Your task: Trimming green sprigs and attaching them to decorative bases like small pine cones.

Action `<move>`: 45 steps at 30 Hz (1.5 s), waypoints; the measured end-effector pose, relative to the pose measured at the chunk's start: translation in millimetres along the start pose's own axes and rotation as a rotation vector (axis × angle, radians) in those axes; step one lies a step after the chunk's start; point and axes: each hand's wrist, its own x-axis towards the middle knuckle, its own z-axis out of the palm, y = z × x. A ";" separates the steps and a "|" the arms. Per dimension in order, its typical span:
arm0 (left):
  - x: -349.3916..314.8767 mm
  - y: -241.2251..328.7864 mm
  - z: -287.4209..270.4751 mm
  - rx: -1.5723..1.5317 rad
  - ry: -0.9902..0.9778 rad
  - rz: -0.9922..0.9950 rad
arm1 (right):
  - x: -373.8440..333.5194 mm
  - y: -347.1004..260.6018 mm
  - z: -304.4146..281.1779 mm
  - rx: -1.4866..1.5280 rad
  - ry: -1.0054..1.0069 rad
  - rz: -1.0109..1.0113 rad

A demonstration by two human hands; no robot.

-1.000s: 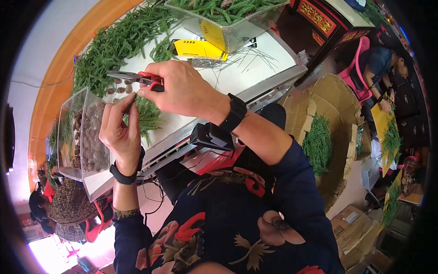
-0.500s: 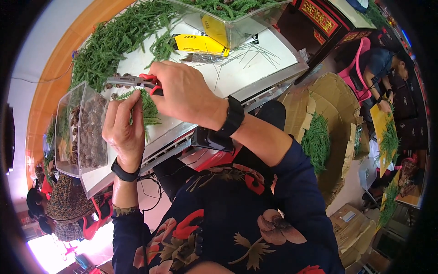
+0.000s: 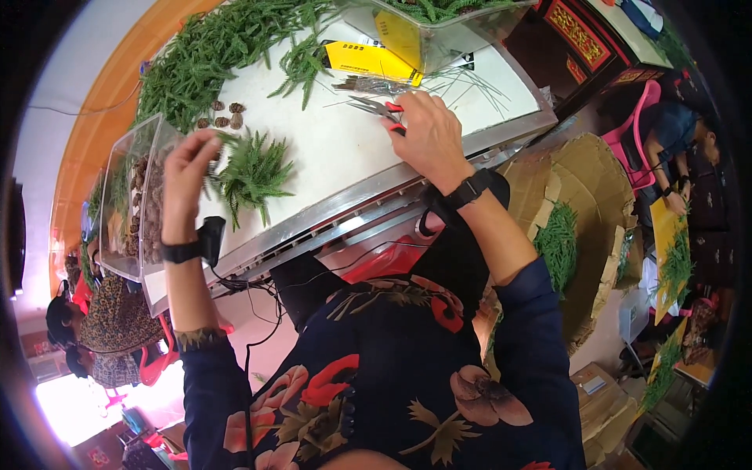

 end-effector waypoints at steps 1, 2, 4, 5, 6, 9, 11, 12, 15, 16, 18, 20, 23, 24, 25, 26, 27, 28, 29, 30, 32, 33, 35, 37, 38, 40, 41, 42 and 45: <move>2.7 -24.6 -0.3 0.111 -0.067 0.020 | -5.1 4.8 4.7 -0.028 -0.034 0.016; 2.3 -38.2 10.2 0.109 -0.072 0.022 | -9.8 12.2 7.7 -0.068 -0.068 0.040; -1.7 -42.6 30.2 0.491 0.000 0.115 | -13.0 16.1 8.9 -0.105 -0.105 0.070; -1.2 -42.3 30.7 0.491 -0.004 0.116 | -13.9 17.1 9.7 -0.113 -0.084 0.045; -0.6 -41.5 29.6 0.550 -0.012 0.136 | -14.5 17.5 10.2 -0.120 -0.063 0.019; 0.9 -35.2 28.8 0.667 -0.025 0.185 | -14.9 17.6 10.2 -0.130 -0.042 0.003; -0.4 -31.8 27.0 0.658 -0.032 0.226 | -15.3 15.7 9.0 -0.133 -0.048 0.018; -1.2 -29.5 25.2 0.655 -0.035 0.248 | -15.1 14.4 9.0 -0.134 -0.041 0.018; -4.3 -21.8 15.3 0.701 0.049 0.301 | -16.8 12.7 9.2 -0.140 -0.063 0.012; -0.9 -19.0 12.0 0.722 0.092 0.322 | -17.2 12.9 7.8 -0.146 -0.057 0.015; 14.7 -9.5 0.5 0.745 0.062 0.347 | -17.7 12.8 5.6 -0.131 -0.060 0.024; 31.5 3.1 -8.8 0.799 0.007 0.375 | -17.2 12.1 4.5 -0.121 -0.057 0.030; 73.6 20.7 0.6 0.807 -0.097 0.382 | -15.7 12.2 2.3 -0.119 -0.082 0.043; 89.6 24.4 6.8 0.808 -0.149 0.385 | -15.8 12.4 1.9 -0.122 -0.076 0.047; 106.2 25.0 20.9 0.803 -0.158 0.396 | -16.7 15.1 2.6 -0.120 -0.082 0.052; 119.3 28.8 35.7 0.836 -0.272 0.488 | -16.3 15.3 2.6 -0.112 -0.086 0.053; 133.3 31.5 50.4 0.866 -0.388 0.582 | -16.0 15.7 1.8 -0.105 -0.089 0.054; 147.9 28.6 63.6 0.867 -0.390 0.591 | -15.6 14.9 1.6 -0.109 -0.082 0.059; 162.4 19.4 78.0 0.905 -0.383 0.644 | -15.1 14.2 2.1 -0.095 -0.085 0.059; 176.1 9.2 91.0 0.942 -0.377 0.702 | -14.5 14.0 1.6 -0.084 -0.086 0.062; 198.2 -18.0 111.9 1.014 -0.336 0.695 | -14.2 12.6 3.0 -0.078 -0.080 0.070; 208.0 -26.3 122.2 1.083 -0.292 0.681 | -14.0 11.6 2.7 -0.069 -0.077 0.072; 223.2 -32.5 133.8 1.146 -0.249 0.681 | -14.3 11.6 1.3 -0.052 -0.073 0.078; 226.3 -33.8 136.3 1.122 -0.361 0.521 | -13.8 13.3 -0.1 -0.050 -0.060 0.089; 227.2 -32.5 133.3 1.113 -0.414 0.432 | -13.5 11.8 -0.6 -0.034 -0.058 0.087; 232.6 -23.2 123.7 1.076 -0.366 0.424 | -12.8 11.4 -1.5 -0.012 -0.055 0.086; 234.2 -16.2 116.4 1.035 -0.316 0.411 | -12.6 11.9 -2.2 -0.015 -0.046 0.086; 234.3 -9.5 107.4 0.995 -0.264 0.395 | -12.2 12.1 -2.6 -0.015 -0.038 0.083; 228.6 9.4 79.2 0.842 -0.162 0.429 | -13.7 15.2 0.8 -0.014 -0.038 0.079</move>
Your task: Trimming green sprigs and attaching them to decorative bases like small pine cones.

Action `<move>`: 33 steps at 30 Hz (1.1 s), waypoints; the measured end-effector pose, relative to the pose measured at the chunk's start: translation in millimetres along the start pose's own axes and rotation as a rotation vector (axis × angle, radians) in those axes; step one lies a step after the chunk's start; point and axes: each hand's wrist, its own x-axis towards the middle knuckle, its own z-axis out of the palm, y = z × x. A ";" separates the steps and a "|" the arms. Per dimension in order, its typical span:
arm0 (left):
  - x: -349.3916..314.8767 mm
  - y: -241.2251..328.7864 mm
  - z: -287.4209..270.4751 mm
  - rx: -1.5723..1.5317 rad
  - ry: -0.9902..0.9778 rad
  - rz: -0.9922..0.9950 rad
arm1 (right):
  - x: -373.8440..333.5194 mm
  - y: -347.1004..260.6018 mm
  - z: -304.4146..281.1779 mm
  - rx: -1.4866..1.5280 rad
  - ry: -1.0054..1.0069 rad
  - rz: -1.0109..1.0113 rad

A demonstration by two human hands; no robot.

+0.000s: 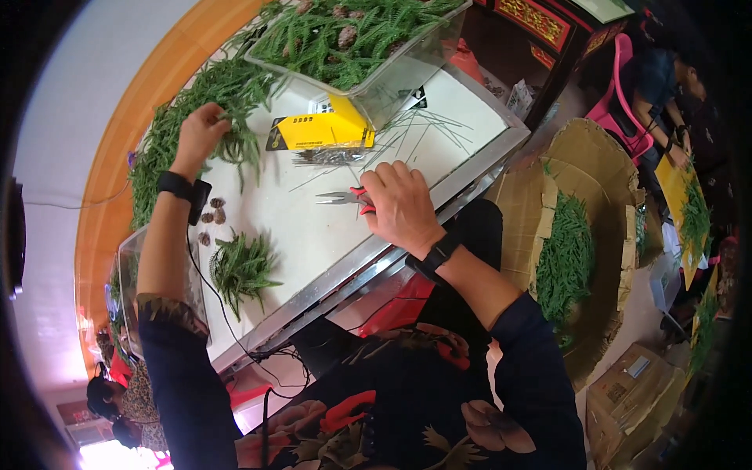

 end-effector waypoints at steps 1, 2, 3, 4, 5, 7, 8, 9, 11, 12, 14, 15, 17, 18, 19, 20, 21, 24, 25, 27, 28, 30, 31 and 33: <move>-5.6 -0.4 -13.7 0.008 0.003 -0.010 | -0.3 0.7 -0.2 -0.002 0.002 -0.005; -12.6 -0.7 -27.5 -0.175 -0.027 -0.084 | -0.7 0.6 -0.3 -0.004 0.004 -0.012; -20.4 0.0 -42.5 -0.358 -0.053 -0.157 | -0.7 -0.3 -0.7 0.005 0.004 -0.025; -29.5 0.9 -57.6 -0.544 -0.075 -0.229 | -1.1 -1.4 -1.2 0.004 0.004 -0.022; -40.8 9.3 -73.4 -0.535 -0.064 -0.237 | -1.3 -1.9 -1.3 0.004 0.006 -0.018; -66.5 44.0 -90.5 -0.726 -0.044 -0.374 | -2.2 1.7 0.1 -0.006 0.007 -0.011; -81.3 57.3 -95.4 -0.821 -0.031 -0.441 | -1.4 3.1 0.9 0.004 0.025 -0.012; -94.7 65.2 -95.6 -0.823 -0.027 -0.440 | -1.2 4.2 0.9 0.012 0.043 -0.012; -125.6 76.1 -95.0 -1.099 0.053 -0.586 | 3.8 -9.0 -5.4 0.030 0.058 -0.029; -138.9 80.9 -88.1 -1.103 0.059 -0.591 | 10.6 -21.7 -12.5 0.257 -0.002 0.087; -164.8 91.5 -66.7 -1.251 0.134 -0.599 | 19.4 -51.0 -20.1 0.701 -0.126 0.339; -175.4 100.6 -59.8 -1.260 0.132 -0.602 | 22.2 -61.4 -16.2 0.693 -0.131 0.341; -190.9 121.1 -44.1 -1.417 0.173 -0.637 | 31.4 -74.9 -4.3 1.068 -0.194 0.391; -195.6 127.5 -37.2 -1.496 0.196 -0.656 | 36.1 -80.8 1.5 1.058 -0.196 0.397; -196.9 131.1 -29.8 -1.506 0.192 -0.657 | 40.9 -85.5 7.2 0.985 -0.224 0.370; -196.0 131.7 -22.4 -1.568 0.195 -0.671 | 45.2 -87.2 11.2 0.915 -0.253 0.339; -194.7 131.4 -16.1 -1.628 0.198 -0.684 | 48.1 -86.1 12.3 0.909 -0.256 0.339; -196.5 127.9 -8.9 -1.700 0.228 -0.700 | 58.6 -83.6 16.3 1.064 -0.342 0.569; -197.6 126.2 -8.5 -1.709 0.252 -0.703 | 62.3 -83.5 18.2 1.063 -0.346 0.566; -201.5 119.9 -11.6 -1.715 0.286 -0.710 | 70.0 -84.8 22.8 1.074 -0.281 0.559; -203.4 116.3 -13.0 -1.721 0.323 -0.705 | 70.9 -81.5 26.2 1.073 -0.245 0.566; -209.6 111.4 -20.3 -1.726 0.409 -0.700 | 71.1 -69.6 30.6 1.010 -0.243 0.536; -213.4 111.9 -24.8 -1.725 0.415 -0.710 | 70.9 -63.9 31.8 0.951 -0.237 0.499; -219.9 114.6 -35.5 -1.835 0.397 -0.798 | 73.1 -61.9 35.0 0.893 -0.241 0.462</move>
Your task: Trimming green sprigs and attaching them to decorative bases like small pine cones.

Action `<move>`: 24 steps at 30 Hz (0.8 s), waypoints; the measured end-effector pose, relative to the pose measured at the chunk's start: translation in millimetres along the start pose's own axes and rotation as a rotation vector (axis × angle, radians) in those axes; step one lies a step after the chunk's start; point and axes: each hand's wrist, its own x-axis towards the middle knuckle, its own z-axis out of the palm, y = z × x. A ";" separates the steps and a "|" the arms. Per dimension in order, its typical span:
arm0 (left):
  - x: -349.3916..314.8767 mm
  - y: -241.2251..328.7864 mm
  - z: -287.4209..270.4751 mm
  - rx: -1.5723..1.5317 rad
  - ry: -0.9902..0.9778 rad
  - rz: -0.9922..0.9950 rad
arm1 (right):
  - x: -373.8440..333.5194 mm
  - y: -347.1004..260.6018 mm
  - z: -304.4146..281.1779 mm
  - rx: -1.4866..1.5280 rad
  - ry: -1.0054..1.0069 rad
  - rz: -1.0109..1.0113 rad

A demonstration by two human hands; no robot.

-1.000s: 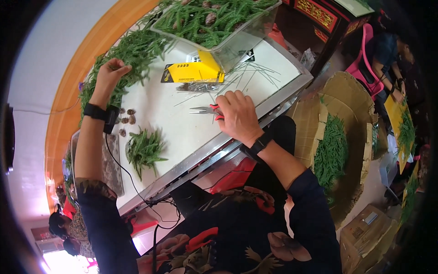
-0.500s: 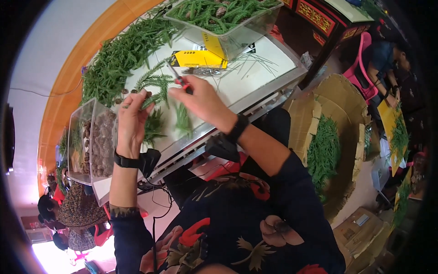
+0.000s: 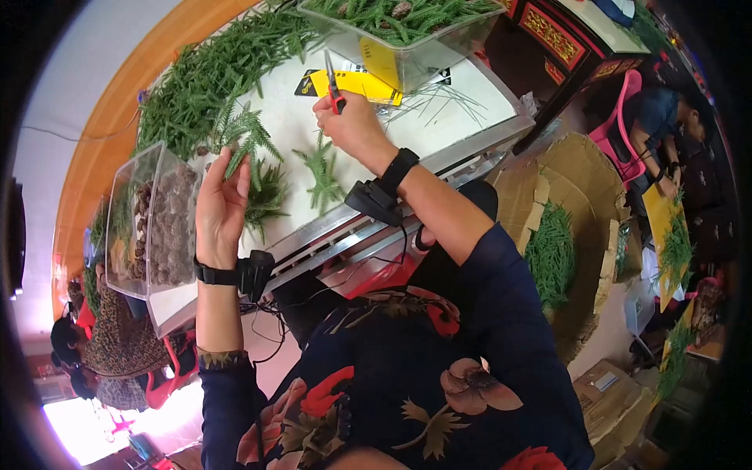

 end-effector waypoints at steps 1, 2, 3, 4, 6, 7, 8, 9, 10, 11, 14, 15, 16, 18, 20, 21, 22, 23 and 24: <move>-4.5 2.2 -0.4 -0.048 0.015 -0.047 | 1.8 -2.4 1.0 0.063 -0.009 0.023; -9.2 4.1 -1.4 -0.049 0.018 -0.048 | 4.2 -8.5 2.6 0.128 -0.013 0.045; -15.5 4.6 -2.3 -0.046 -0.007 -0.092 | 7.4 -14.6 3.8 0.192 -0.016 0.066; -22.0 4.3 -2.5 -0.042 -0.034 -0.136 | 14.6 -21.8 7.3 0.191 -0.016 0.069; -34.4 5.6 0.5 -0.039 -0.061 -0.180 | 29.3 -40.1 15.0 0.295 -0.034 -0.114; -39.7 5.1 3.5 -0.042 -0.072 -0.194 | 32.1 -46.3 13.4 0.293 -0.037 -0.114; -44.0 4.3 6.4 -0.045 -0.084 -0.208 | 34.0 -52.1 10.7 0.253 -0.073 -0.184; -46.3 3.7 7.7 -0.049 -0.096 -0.223 | 35.1 -57.2 7.4 0.213 -0.107 -0.253; -47.6 3.6 5.5 -0.053 -0.089 -0.218 | 36.0 -60.8 7.3 0.175 -0.151 -0.322; -48.3 3.2 3.2 -0.077 -0.115 -0.257 | 32.6 -62.6 5.4 0.175 -0.160 -0.322; -50.1 0.8 -4.2 -0.134 -0.162 -0.336 | 2.6 -63.8 -0.8 0.282 -0.442 0.037; -50.0 -0.8 -4.2 -0.144 -0.176 -0.383 | -5.5 -62.6 -1.8 0.280 -0.439 0.041; -49.9 -2.5 -4.2 -0.153 -0.191 -0.431 | -13.0 -60.8 -2.6 0.372 -0.484 0.075; -49.0 -7.7 -6.4 -0.162 -0.208 -0.485 | -25.7 -57.8 -3.7 0.560 -0.570 0.141; -46.2 -15.2 -9.0 -0.150 -0.372 -0.529 | -35.7 -64.8 -6.7 0.519 -0.585 0.134; -46.1 -15.7 -5.6 -0.143 -0.455 -0.549 | -39.5 -70.5 -9.0 0.478 -0.605 0.126; -48.1 -16.2 -3.0 -0.143 -0.459 -0.552 | -42.8 -74.1 -10.6 0.438 -0.627 0.117; -52.4 -17.7 -0.7 -0.067 -0.390 -0.515 | -45.8 -75.3 -11.9 0.438 -0.623 0.116; -57.9 -18.2 4.5 0.009 -0.319 -0.477 | -48.4 -76.2 -13.4 0.451 -0.599 0.105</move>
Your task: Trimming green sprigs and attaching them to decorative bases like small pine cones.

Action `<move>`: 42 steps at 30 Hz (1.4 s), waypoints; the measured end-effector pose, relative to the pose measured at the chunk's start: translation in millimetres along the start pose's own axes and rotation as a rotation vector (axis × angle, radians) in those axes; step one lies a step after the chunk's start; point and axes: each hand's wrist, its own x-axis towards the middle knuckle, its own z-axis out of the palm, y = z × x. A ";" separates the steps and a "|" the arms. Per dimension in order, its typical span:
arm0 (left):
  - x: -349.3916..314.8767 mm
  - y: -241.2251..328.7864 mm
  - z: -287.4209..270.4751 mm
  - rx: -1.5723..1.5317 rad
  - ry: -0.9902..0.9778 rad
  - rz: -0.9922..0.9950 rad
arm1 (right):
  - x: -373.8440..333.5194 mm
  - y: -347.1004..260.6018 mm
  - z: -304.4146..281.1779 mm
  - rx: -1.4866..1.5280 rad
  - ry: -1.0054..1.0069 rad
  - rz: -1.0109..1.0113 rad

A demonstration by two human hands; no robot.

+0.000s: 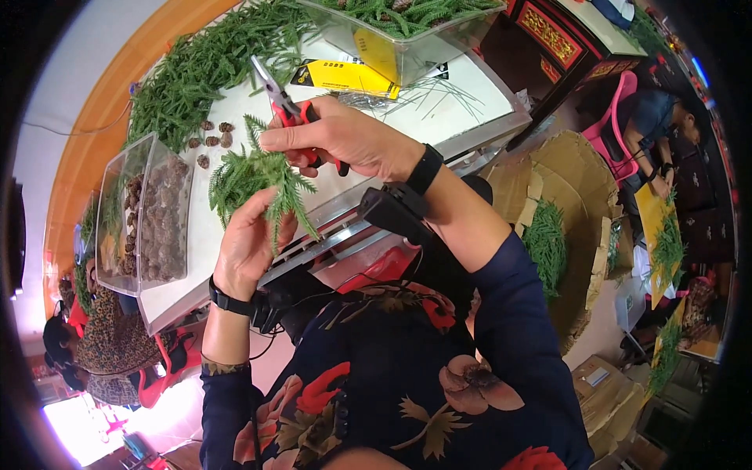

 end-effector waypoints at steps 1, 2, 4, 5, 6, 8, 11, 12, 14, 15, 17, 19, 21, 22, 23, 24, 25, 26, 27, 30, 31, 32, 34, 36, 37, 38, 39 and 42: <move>-1.1 -2.2 6.0 0.060 0.086 0.028 | -3.4 -0.8 0.7 0.009 0.021 -0.019; 0.0 -4.9 8.8 0.061 0.084 0.027 | -6.1 -1.3 1.9 0.019 0.040 -0.038; 2.7 -9.8 12.6 0.658 0.301 0.799 | -10.0 -2.2 5.4 0.007 0.127 -0.045; 3.5 -10.7 13.6 0.955 0.406 1.188 | -11.6 -2.4 7.4 -0.004 0.212 -0.051; 3.8 -10.4 15.3 0.956 0.404 1.187 | -13.8 -1.9 9.5 -0.013 0.298 -0.058; 3.4 -6.2 21.5 0.958 0.358 1.068 | -16.3 2.0 17.7 -0.010 0.315 -0.063; 1.8 2.7 31.2 0.956 0.294 0.892 | -18.6 4.9 25.2 -0.004 0.344 -0.073; 1.3 4.8 32.6 0.954 0.276 0.833 | -20.3 3.6 25.0 -0.096 0.345 -0.081; 0.1 6.7 29.5 0.952 0.260 0.775 | -24.5 1.8 22.5 -0.280 0.346 -0.095; -1.7 9.0 23.5 0.838 0.253 0.690 | -25.8 4.5 17.8 -0.279 0.343 -0.094; -4.1 12.3 18.7 0.609 0.222 0.517 | -32.7 12.6 0.0 -0.812 0.437 -0.350; -5.0 12.3 18.6 0.588 0.211 0.474 | -39.1 18.3 -10.2 -1.076 0.468 -0.477; -6.1 11.3 17.8 0.546 0.184 0.388 | -45.6 21.0 -16.5 -1.189 0.357 -0.545; -6.5 9.8 17.4 0.543 0.188 0.385 | -46.5 21.1 -16.4 -1.244 0.300 -0.578; -6.8 7.7 17.4 0.565 0.191 0.407 | -46.9 22.3 -15.3 -1.242 0.296 -0.574; -7.2 5.5 17.6 0.587 0.194 0.428 | -48.0 23.7 -13.4 -1.284 0.283 -0.543; -7.7 3.6 17.5 0.610 0.197 0.449 | -48.7 23.5 -10.0 -1.326 0.270 -0.511; -8.1 2.9 17.9 0.609 0.196 0.447 | -49.1 23.4 -8.5 -1.370 0.259 -0.481; -9.0 2.6 18.7 0.618 0.197 0.447 | -49.1 23.8 -8.5 -1.369 0.259 -0.479; -11.7 2.4 19.8 0.637 0.201 0.447 | -47.6 24.6 -9.7 -1.359 0.270 -0.460; -12.6 2.6 19.0 0.608 0.191 0.408 | -47.2 24.8 -10.1 -1.357 0.269 -0.459; -13.5 2.9 18.2 0.578 0.181 0.369 | -46.8 25.0 -10.6 -1.359 0.251 -0.461; -15.0 3.5 20.3 0.549 0.171 0.329 | -45.8 25.2 -11.7 -1.364 0.215 -0.464; -17.4 5.9 30.6 0.337 0.130 0.251 | -44.5 25.3 -12.5 -1.352 0.196 -0.480; -18.0 6.5 32.8 0.232 0.111 0.212 | -43.8 25.2 -12.8 -1.341 0.178 -0.498; -17.0 5.5 30.4 0.232 0.112 0.212 | -43.2 25.2 -13.1 -1.331 0.160 -0.515; -14.8 3.3 25.1 0.196 0.130 0.202 | -42.5 25.0 -13.0 -1.330 0.160 -0.514; -10.0 -2.1 12.2 0.122 0.167 0.177 | -39.7 24.3 -11.0 -1.331 0.108 -0.548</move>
